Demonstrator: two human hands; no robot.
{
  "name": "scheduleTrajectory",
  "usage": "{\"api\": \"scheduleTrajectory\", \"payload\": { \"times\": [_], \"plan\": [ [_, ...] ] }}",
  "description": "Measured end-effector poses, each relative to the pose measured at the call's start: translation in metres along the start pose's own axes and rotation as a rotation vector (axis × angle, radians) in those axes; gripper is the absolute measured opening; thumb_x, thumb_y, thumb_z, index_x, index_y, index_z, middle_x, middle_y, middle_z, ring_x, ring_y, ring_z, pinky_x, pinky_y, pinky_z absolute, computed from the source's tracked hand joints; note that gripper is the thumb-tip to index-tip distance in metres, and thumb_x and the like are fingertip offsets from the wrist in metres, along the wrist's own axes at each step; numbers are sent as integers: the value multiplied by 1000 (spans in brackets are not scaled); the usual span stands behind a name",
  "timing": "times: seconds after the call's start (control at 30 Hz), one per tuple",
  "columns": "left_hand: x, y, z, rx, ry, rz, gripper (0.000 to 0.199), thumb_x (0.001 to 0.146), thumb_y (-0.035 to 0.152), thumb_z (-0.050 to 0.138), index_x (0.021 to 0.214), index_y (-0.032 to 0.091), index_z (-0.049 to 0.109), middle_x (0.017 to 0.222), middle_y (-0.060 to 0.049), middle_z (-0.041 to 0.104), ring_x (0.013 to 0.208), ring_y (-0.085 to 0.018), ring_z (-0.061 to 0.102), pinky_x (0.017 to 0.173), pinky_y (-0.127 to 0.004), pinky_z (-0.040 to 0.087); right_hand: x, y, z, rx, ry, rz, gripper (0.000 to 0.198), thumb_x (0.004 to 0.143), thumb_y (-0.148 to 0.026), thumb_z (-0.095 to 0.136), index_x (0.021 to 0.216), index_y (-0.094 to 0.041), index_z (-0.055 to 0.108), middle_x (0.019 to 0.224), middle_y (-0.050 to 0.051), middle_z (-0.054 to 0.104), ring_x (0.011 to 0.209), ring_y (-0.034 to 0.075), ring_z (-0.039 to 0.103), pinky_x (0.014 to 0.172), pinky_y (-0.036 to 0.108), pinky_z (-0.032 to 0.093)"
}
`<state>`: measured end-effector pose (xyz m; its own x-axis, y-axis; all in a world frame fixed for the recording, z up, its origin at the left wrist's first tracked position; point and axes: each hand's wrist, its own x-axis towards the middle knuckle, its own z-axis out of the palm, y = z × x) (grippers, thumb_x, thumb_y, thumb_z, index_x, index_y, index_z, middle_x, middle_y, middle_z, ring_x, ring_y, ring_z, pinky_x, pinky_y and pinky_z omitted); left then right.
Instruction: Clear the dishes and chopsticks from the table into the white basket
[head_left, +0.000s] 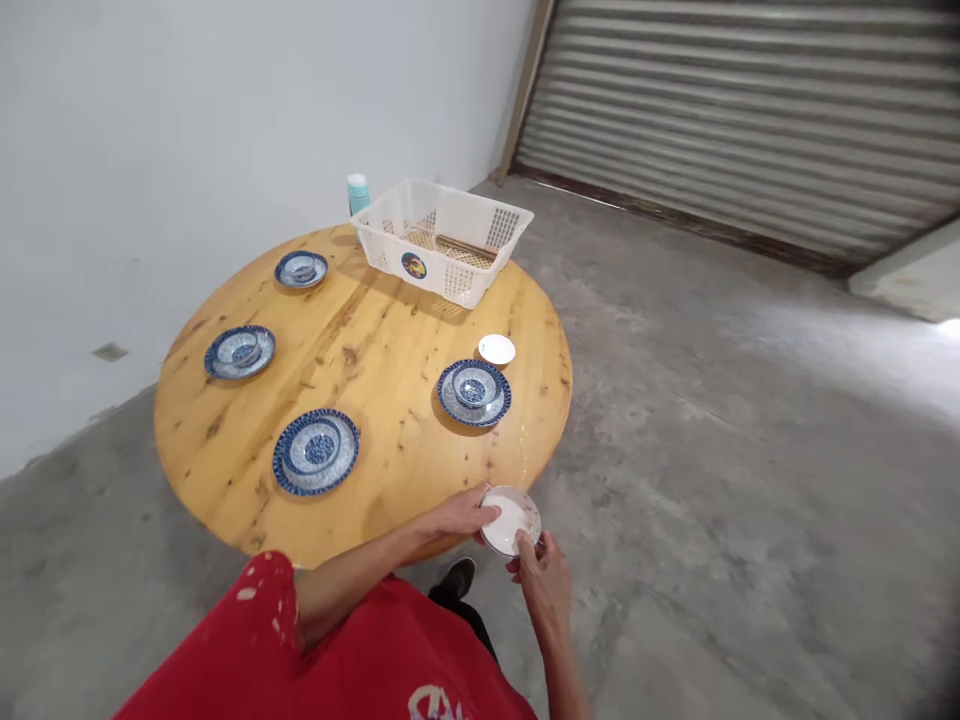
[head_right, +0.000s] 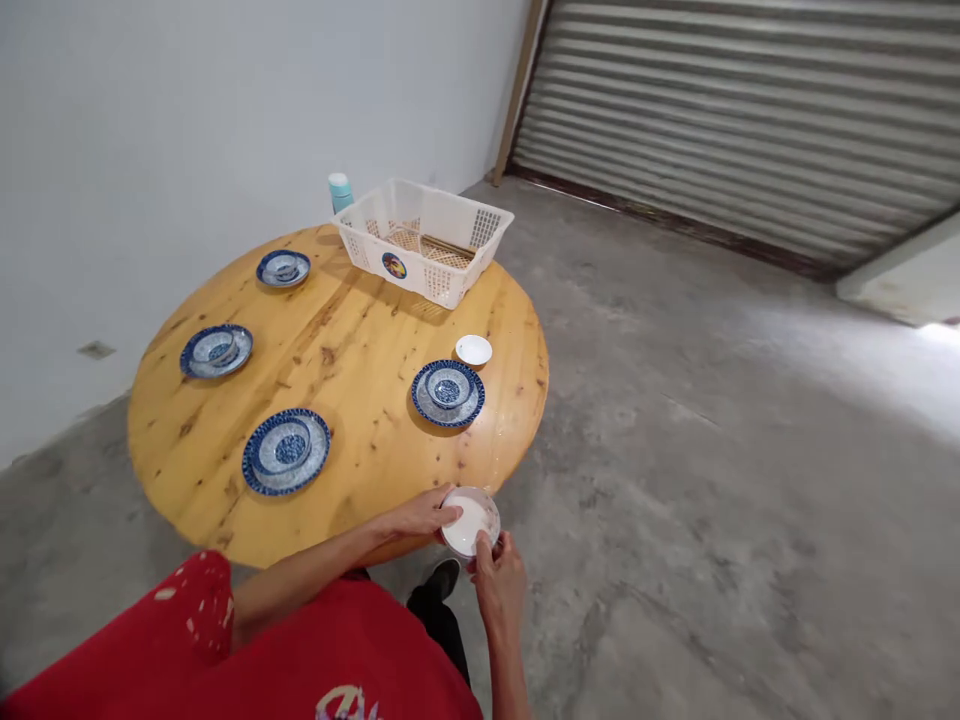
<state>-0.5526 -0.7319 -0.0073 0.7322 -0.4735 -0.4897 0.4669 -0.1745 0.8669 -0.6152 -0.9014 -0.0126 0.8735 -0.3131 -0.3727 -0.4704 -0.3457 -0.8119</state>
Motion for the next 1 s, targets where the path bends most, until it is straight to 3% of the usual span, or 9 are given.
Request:
{"api": "scheduleTrajectory", "payload": {
  "times": [0.13, 0.27, 0.47, 0.7, 0.83, 1.0],
  "plan": [
    [5, 7, 67, -52, 46, -38, 31, 87, 37, 62, 108, 16, 55, 94, -6, 61, 79, -16, 60, 61, -23, 48, -1, 22, -61, -79, -3, 4, 42, 79, -64, 53, 85, -23, 55, 54, 1, 62, 47, 21, 62, 47, 31, 50],
    [19, 13, 103, 0, 93, -85, 25, 89, 34, 59, 104, 17, 50, 90, -3, 59, 76, -15, 59, 59, -21, 48, 12, 32, -100, -52, -77, 44, 42, 72, -66, 52, 79, -24, 52, 54, 3, 62, 47, 23, 63, 46, 33, 50],
    [51, 33, 121, 126, 95, -108, 18, 90, 30, 58, 100, 18, 49, 91, -3, 62, 81, -16, 62, 63, -21, 49, 45, 37, -128, -7, -117, 53, 46, 69, -69, 52, 81, -24, 52, 56, 4, 64, 47, 23, 64, 46, 33, 50],
    [124, 56, 147, -4, 87, -95, 17, 91, 28, 59, 101, 18, 50, 87, -1, 59, 71, -13, 59, 59, -21, 48, 116, 45, -172, -71, -108, 48, 48, 72, -71, 55, 81, -24, 56, 55, 4, 65, 46, 24, 63, 48, 35, 51],
    [172, 84, 150, -24, 68, -53, 18, 94, 30, 55, 107, 18, 52, 87, -1, 61, 71, -13, 61, 60, -21, 49, 170, 30, -201, -135, -89, 22, 49, 73, -72, 56, 80, -24, 57, 56, 6, 65, 46, 24, 63, 48, 34, 50],
    [221, 117, 140, -8, 123, 18, 24, 96, 37, 55, 110, 17, 55, 86, -2, 63, 68, -13, 62, 57, -21, 46, 244, -4, -225, -152, -204, 10, 50, 71, -69, 64, 85, -21, 60, 57, 4, 65, 49, 24, 64, 47, 33, 51]
  ]
}}
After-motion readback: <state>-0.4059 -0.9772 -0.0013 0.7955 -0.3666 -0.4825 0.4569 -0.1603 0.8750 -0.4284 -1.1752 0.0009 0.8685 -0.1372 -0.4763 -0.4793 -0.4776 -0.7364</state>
